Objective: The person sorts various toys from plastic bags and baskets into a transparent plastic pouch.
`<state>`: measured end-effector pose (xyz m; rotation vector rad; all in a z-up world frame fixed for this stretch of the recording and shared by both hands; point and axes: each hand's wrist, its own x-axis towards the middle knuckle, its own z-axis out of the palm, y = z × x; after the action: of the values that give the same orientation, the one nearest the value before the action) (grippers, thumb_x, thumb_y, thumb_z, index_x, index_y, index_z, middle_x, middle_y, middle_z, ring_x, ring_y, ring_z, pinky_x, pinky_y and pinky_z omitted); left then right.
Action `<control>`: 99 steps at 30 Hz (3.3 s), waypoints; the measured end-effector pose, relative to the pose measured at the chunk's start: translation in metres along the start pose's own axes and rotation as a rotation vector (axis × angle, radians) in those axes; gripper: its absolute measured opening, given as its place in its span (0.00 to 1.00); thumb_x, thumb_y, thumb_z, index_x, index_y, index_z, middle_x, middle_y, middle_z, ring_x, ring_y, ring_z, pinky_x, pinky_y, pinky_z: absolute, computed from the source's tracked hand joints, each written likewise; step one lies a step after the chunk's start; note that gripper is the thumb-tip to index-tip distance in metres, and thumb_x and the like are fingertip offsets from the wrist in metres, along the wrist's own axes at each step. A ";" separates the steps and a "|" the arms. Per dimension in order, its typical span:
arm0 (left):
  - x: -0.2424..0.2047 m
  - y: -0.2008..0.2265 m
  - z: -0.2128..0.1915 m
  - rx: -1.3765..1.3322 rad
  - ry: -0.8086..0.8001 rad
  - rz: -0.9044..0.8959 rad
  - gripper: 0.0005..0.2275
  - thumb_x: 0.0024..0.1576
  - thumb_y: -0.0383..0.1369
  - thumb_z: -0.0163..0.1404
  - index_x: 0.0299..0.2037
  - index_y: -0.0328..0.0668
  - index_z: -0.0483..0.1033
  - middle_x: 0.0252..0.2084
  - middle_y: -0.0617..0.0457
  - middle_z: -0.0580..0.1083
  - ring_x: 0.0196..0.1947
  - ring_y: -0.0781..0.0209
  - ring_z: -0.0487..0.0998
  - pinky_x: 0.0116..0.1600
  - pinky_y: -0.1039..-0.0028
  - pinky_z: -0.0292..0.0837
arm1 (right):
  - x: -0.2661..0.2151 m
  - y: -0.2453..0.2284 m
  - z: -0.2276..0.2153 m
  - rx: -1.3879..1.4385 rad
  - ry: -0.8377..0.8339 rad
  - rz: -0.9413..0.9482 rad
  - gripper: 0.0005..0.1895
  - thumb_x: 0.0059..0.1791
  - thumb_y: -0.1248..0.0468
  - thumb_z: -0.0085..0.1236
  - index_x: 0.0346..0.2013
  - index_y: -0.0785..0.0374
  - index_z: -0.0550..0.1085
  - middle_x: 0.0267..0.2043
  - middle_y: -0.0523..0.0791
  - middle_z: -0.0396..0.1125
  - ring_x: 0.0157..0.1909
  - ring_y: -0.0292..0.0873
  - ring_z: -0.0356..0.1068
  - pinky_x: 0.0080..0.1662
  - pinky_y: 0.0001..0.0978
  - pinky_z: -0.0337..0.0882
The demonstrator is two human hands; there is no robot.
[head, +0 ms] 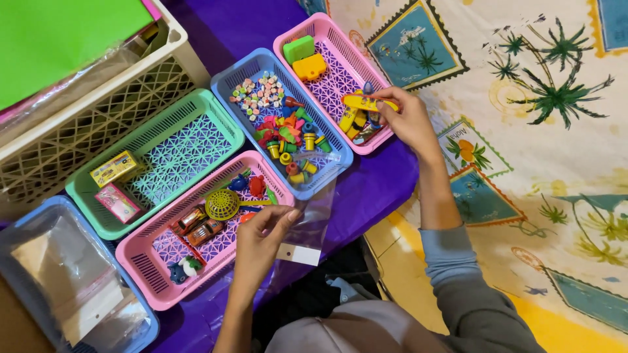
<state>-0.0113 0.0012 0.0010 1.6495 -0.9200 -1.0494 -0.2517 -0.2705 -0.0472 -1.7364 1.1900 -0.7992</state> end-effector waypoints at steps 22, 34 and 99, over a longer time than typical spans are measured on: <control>-0.006 -0.009 0.001 -0.039 0.007 0.047 0.05 0.56 0.33 0.60 0.38 0.44 0.86 0.29 0.47 0.83 0.32 0.60 0.83 0.42 0.69 0.78 | -0.053 -0.048 0.002 0.599 0.165 -0.192 0.13 0.56 0.68 0.54 0.51 0.77 0.71 0.43 0.54 0.66 0.32 0.45 0.76 0.36 0.31 0.83; -0.032 -0.013 -0.019 0.078 0.099 0.250 0.04 0.56 0.34 0.60 0.37 0.48 0.85 0.28 0.49 0.83 0.33 0.51 0.85 0.41 0.66 0.78 | -0.119 -0.110 0.028 0.514 0.069 -0.407 0.16 0.50 0.79 0.57 0.51 0.82 0.69 0.46 0.59 0.63 0.40 0.52 0.75 0.45 0.38 0.80; -0.124 -0.024 -0.090 0.658 0.407 0.771 0.03 0.54 0.28 0.60 0.35 0.47 0.80 0.32 0.56 0.80 0.34 0.55 0.82 0.40 0.69 0.77 | -0.172 -0.201 0.080 -0.041 -0.332 -0.799 0.06 0.54 0.70 0.56 0.40 0.61 0.81 0.29 0.48 0.71 0.28 0.47 0.68 0.40 0.37 0.71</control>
<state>0.0314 0.1485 0.0222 1.6733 -1.5303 0.1362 -0.1640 -0.0504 0.0946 -2.2932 0.2638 -0.8791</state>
